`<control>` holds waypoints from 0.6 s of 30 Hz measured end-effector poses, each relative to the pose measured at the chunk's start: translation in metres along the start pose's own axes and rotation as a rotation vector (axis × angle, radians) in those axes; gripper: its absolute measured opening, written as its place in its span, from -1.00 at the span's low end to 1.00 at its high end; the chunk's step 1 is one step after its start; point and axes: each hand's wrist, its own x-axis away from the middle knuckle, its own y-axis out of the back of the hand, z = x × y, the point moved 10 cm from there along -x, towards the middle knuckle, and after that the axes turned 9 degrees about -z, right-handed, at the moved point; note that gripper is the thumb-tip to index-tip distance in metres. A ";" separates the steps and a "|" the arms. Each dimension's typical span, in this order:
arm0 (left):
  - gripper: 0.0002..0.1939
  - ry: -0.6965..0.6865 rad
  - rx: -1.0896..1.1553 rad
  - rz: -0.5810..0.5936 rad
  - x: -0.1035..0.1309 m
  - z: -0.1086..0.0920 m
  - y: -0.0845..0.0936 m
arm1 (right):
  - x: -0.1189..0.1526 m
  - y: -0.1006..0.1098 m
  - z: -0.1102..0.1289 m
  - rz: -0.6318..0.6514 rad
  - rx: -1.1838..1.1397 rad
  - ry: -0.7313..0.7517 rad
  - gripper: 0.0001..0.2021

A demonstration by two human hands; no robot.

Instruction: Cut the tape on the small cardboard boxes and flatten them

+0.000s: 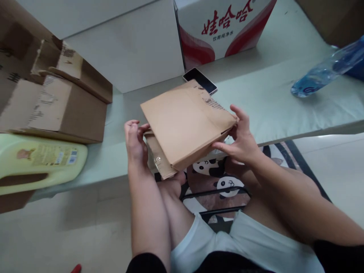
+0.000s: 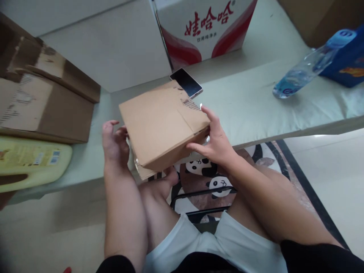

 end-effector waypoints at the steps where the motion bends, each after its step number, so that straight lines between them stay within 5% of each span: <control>1: -0.65 -0.024 0.050 -0.007 0.001 -0.006 0.000 | -0.001 0.001 0.001 -0.016 0.030 0.011 -0.03; 6: -0.60 -0.095 0.154 -0.044 0.008 -0.028 0.001 | -0.004 0.003 0.000 -0.063 0.131 -0.043 -0.33; 12: -0.55 0.223 0.109 0.278 0.032 0.005 -0.033 | -0.004 -0.001 -0.004 -0.081 0.135 -0.069 -0.36; 18: -0.37 0.164 0.070 0.268 0.037 0.015 -0.036 | -0.005 0.002 -0.003 -0.100 0.199 -0.055 -0.40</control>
